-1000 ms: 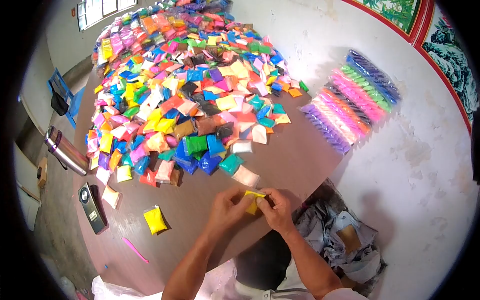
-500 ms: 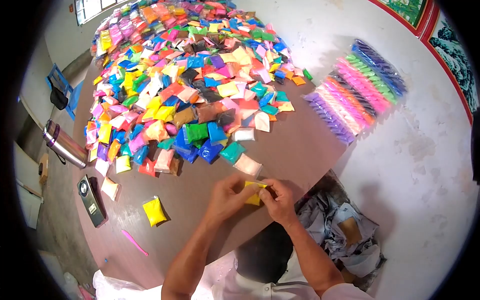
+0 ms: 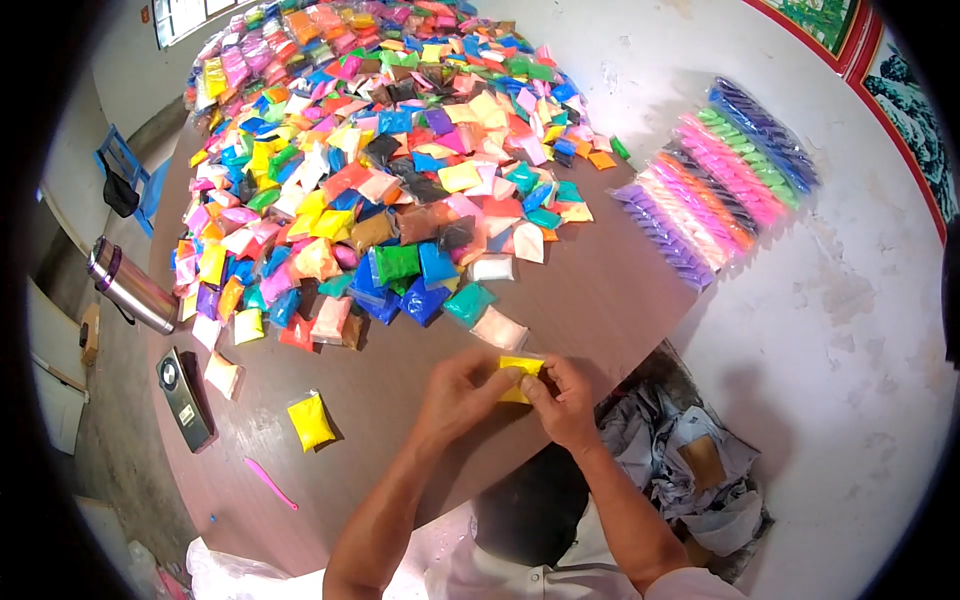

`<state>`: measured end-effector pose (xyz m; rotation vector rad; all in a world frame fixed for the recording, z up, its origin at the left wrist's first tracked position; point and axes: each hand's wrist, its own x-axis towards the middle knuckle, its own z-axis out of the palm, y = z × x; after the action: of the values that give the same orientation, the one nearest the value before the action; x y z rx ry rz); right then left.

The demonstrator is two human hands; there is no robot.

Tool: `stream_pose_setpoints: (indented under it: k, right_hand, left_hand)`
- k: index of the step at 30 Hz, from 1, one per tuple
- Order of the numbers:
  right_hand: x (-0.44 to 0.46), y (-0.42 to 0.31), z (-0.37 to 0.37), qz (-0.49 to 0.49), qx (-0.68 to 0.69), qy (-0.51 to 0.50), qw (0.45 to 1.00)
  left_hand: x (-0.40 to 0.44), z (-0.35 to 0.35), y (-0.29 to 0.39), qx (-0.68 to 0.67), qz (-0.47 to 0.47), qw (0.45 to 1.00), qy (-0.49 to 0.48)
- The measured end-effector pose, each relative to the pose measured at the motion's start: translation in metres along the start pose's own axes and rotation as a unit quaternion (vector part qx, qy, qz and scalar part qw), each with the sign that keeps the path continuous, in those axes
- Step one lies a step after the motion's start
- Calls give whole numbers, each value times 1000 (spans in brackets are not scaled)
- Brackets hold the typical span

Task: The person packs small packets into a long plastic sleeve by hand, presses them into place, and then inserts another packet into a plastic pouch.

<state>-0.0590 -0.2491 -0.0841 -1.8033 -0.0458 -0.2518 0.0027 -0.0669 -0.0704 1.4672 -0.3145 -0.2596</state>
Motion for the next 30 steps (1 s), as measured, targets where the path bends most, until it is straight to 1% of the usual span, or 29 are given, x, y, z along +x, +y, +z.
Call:
stream_pose_setpoints:
  k: [2,6,8,9,11,12,15,17,18,20,24,26,30]
  right_hand:
    - [1,6,-1,6,14,23,1000]
    - [3,-5,0,1,-7,15,1000]
    - [3,-12,2,-2,-4,-3,1000]
    - [3,-12,1,-2,-4,-3,1000]
    - [3,-11,-1,-31,-59,-13,998]
    - [3,-8,0,-30,-58,-13,998]
    - [1,4,0,-12,-24,17,999]
    - [1,7,-2,15,28,56,998]
    - [1,7,-2,15,28,56,998]
    - [0,4,-3,46,56,51,996]
    - [1,0,-1,41,36,39,998]
    - [1,-4,1,19,19,28,999]
    - [1,-1,-2,26,27,20,999]
  left_hand:
    - [0,-4,-5,114,21,993,-33]
    - [1,-2,-13,103,39,994,-15]
    - [-1,-2,-10,51,36,998,3]
    - [-1,-2,-7,51,36,998,3]
    - [-2,-5,0,93,23,995,-1]
    - [-2,-4,0,94,22,995,-1]
    - [-1,1,-1,87,29,996,4]
    - [-2,4,-2,104,51,993,13]
    - [-2,2,1,104,50,993,14]
    - [-3,-4,8,174,6,983,-54]
    - [-1,-4,-8,153,11,987,-48]
    - [-3,-2,-7,106,28,994,-4]
    - [-5,-3,9,151,14,988,3]
